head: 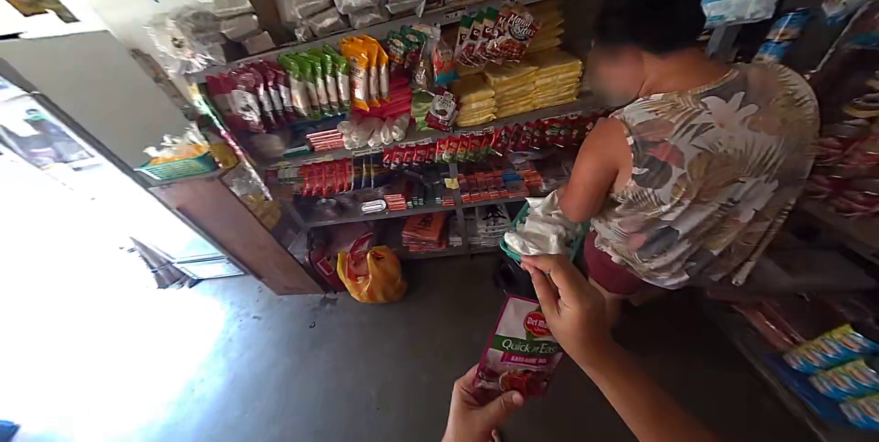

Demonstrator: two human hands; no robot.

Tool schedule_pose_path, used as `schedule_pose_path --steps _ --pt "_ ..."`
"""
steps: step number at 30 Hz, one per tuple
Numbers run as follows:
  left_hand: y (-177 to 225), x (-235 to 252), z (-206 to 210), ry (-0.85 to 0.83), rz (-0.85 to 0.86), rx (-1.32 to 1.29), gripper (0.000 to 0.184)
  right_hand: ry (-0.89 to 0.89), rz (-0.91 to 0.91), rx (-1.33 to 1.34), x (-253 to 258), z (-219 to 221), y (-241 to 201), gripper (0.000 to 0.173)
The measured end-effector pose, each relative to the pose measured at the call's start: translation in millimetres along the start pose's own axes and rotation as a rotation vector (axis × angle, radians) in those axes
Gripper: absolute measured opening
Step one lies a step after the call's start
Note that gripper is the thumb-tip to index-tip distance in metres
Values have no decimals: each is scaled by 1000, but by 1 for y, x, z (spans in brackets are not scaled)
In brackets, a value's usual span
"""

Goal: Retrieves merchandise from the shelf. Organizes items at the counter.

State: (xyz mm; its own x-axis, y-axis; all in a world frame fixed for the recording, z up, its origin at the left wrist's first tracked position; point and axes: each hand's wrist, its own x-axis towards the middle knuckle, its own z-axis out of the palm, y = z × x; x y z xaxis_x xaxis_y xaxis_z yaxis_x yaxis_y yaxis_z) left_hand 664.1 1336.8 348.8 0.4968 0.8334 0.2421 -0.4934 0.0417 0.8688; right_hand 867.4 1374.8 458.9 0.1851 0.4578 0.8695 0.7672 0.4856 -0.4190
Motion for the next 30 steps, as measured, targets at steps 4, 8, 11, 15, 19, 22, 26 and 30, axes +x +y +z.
schedule_pose_path --steps 4,8,11,15,19,22,26,30 --pt "11 89 -16 -102 13 17 33 18 -14 -49 56 30 48 18" --pt "5 180 -31 -183 87 89 27 59 -53 -137 105 47 96 19" --pt "9 250 -38 -174 142 132 24 88 -69 -190 142 51 133 20" --pt "11 339 -43 -105 239 198 22 158 -72 -171 185 54 190 21" --pt "17 426 -40 4 313 227 16 168 -27 -35 235 58 244 25" --pt "27 489 -33 81 375 241 13 141 34 116 268 69 274 19" --pt "41 569 -18 118 403 303 12 110 44 224 304 90 304 16" --pt "47 647 7 85 381 340 15 159 70 280 343 102 324 16"
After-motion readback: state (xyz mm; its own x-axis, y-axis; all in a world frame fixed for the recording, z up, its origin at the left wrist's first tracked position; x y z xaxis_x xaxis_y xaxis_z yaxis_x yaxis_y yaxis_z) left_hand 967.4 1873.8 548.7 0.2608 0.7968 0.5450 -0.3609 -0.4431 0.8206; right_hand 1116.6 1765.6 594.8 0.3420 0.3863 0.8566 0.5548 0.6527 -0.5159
